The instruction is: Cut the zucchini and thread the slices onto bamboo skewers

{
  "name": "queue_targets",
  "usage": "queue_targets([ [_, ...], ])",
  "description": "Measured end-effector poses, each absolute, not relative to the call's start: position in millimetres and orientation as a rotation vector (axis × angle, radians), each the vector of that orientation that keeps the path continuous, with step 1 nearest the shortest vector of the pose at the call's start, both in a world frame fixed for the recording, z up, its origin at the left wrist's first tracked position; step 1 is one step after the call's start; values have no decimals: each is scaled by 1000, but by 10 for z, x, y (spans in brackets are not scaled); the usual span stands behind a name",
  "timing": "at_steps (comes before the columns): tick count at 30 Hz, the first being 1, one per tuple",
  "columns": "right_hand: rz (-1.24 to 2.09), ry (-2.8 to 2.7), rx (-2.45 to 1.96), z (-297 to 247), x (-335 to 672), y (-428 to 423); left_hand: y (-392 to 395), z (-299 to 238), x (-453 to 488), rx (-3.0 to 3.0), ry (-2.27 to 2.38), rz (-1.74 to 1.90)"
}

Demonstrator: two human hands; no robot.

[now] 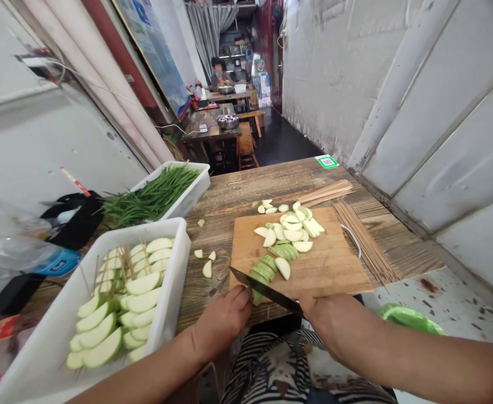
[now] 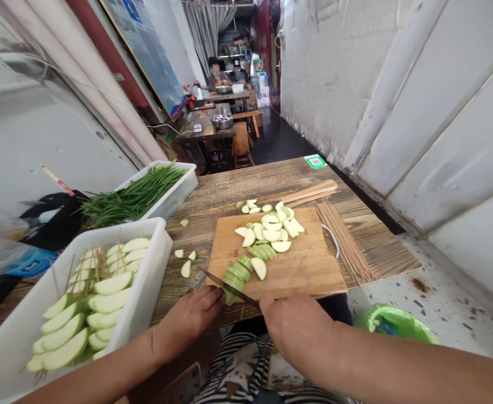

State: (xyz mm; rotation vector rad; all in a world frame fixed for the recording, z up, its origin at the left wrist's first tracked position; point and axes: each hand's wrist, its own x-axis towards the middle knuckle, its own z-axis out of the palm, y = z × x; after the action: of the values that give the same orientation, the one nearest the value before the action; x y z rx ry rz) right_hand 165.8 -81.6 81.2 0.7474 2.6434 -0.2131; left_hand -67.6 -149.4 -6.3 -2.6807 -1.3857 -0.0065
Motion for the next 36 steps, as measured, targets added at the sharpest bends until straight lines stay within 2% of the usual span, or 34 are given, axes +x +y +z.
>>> queue_targets([
  [7,-292,2643,778,990,1664,-853,-1546,-121,-685,-2656,-1336,-108],
  [19,-212,2687,767,705,1608,-871,-1571,-141,-676,-2683,-1451,-85],
  [26,-422,2865,849,926,1745,-651,-1624,-321,-447,-2298,-1785,-520],
  [30,-325,2988,1035,1114,1876,-455,-1591,-444,-316,-2019,-2021,-772],
  [36,-214,3106,1142,1221,2058,-288,-1319,-510,-248,-2103,-2119,-774],
])
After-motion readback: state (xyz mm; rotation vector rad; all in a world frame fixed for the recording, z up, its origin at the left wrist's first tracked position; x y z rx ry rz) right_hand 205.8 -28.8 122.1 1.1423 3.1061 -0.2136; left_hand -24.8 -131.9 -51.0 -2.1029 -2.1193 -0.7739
